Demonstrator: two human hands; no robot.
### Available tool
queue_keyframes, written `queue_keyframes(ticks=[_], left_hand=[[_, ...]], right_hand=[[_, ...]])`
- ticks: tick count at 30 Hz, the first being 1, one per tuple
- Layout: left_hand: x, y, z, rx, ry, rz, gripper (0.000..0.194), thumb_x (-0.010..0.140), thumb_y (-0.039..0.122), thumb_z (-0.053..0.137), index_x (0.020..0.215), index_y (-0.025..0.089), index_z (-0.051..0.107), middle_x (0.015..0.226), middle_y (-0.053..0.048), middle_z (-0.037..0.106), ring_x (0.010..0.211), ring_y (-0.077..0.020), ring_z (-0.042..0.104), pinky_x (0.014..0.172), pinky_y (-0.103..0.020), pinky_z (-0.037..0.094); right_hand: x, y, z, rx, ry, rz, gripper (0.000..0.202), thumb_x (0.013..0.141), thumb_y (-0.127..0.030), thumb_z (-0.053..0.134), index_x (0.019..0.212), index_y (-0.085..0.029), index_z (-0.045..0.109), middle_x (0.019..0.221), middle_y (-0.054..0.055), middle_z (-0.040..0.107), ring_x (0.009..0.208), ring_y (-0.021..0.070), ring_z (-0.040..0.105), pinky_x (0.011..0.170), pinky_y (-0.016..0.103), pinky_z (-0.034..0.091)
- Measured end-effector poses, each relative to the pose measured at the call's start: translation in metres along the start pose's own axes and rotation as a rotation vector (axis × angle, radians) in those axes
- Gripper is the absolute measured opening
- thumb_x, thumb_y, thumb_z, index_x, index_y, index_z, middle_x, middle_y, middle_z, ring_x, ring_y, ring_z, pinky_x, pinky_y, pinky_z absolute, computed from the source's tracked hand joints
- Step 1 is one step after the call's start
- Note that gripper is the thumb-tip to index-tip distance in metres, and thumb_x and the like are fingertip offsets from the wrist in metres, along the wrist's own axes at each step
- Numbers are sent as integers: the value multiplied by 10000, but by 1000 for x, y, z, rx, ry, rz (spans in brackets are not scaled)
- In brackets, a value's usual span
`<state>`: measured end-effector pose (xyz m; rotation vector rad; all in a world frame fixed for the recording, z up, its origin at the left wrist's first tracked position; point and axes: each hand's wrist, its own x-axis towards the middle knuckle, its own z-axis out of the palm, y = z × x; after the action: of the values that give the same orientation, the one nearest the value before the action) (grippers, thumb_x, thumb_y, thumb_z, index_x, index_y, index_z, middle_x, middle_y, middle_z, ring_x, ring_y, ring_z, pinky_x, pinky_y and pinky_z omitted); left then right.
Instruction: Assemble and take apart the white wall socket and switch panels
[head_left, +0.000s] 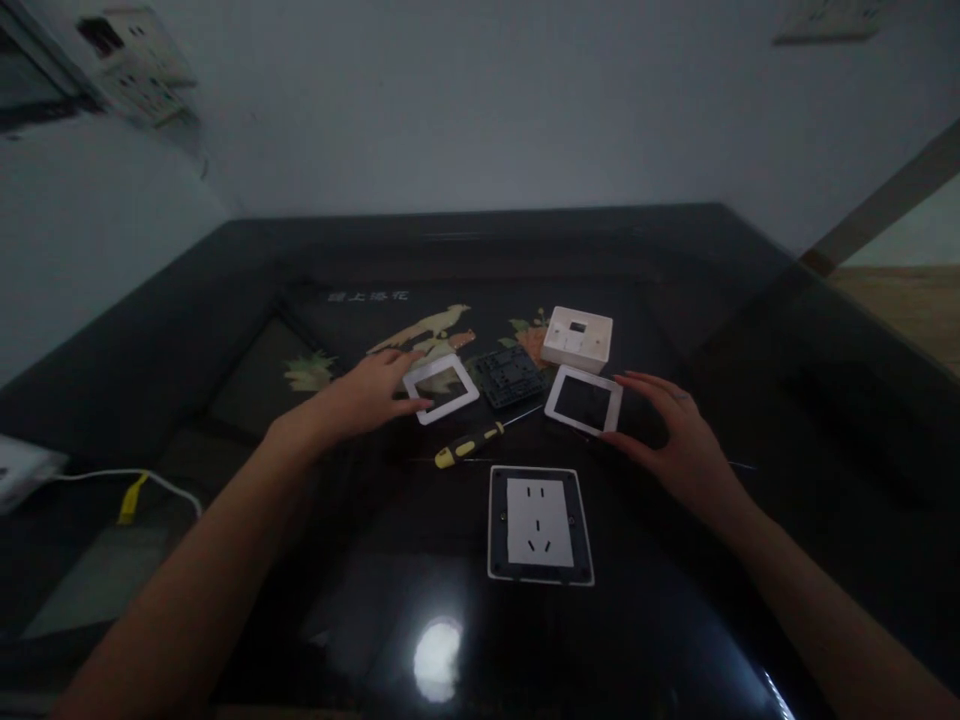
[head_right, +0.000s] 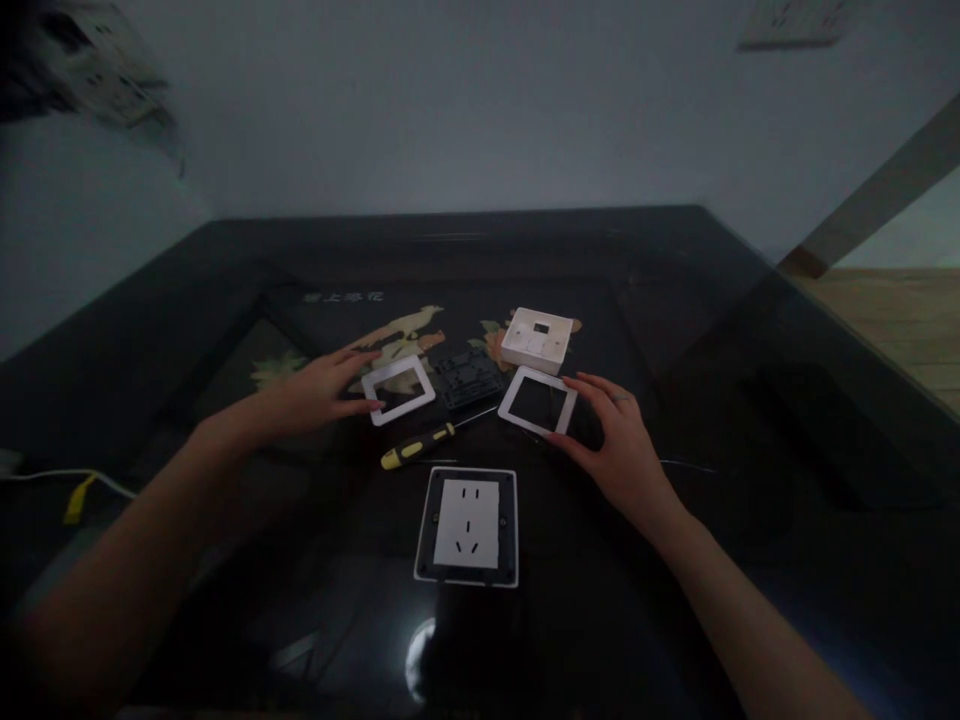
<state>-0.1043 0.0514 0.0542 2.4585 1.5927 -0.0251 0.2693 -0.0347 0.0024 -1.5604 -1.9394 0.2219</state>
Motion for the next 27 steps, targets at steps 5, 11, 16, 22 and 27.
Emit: queue_keyframes(ticks=[5,11,16,22,27], left_hand=[[-1,11,19,-86,-53,55,862,763,427,720,1490,154,346,1489,-211,477,1355,-374,479,1062,-469,433],[0,22,5,-198,40,35,787,736,316,741,1436,133,429,1442,-218,513,1332,-396,481,1100,-535,373],[-16,51,-17,-721,14,144,752,836,527,638,1458,188,387,1431,-163,547,1235,-300,590,1026,-436,468],[-41,113,-1,-1932,-651,286,725,877,688,502,1397,182,485,1218,-194,703,1095,-334,684,898,-446,511],[-44,121,9,-2061,-770,233,642,900,609,529,1363,164,529,1213,-226,703,1074,-348,700,904,-456,493]], right_hand=[[-1,-8,-1,11,49,-52,392,885,-381,619,1212,-165,628,1238,176,633,1153,355,593,974,607,486],[-5,-22,-4,33,92,-94,297,910,-342,607,1157,-183,646,1194,153,652,1115,323,625,948,567,518],[-14,-52,-17,141,101,-154,258,930,-304,599,1181,-246,619,1182,95,672,1098,249,658,927,441,565],[-21,-80,-29,513,65,-54,454,888,-281,670,1323,-358,564,1286,25,667,1115,195,670,924,348,582],[-21,-82,-35,861,-24,254,264,857,-213,704,1071,-363,739,891,-40,769,764,108,741,678,182,603]])
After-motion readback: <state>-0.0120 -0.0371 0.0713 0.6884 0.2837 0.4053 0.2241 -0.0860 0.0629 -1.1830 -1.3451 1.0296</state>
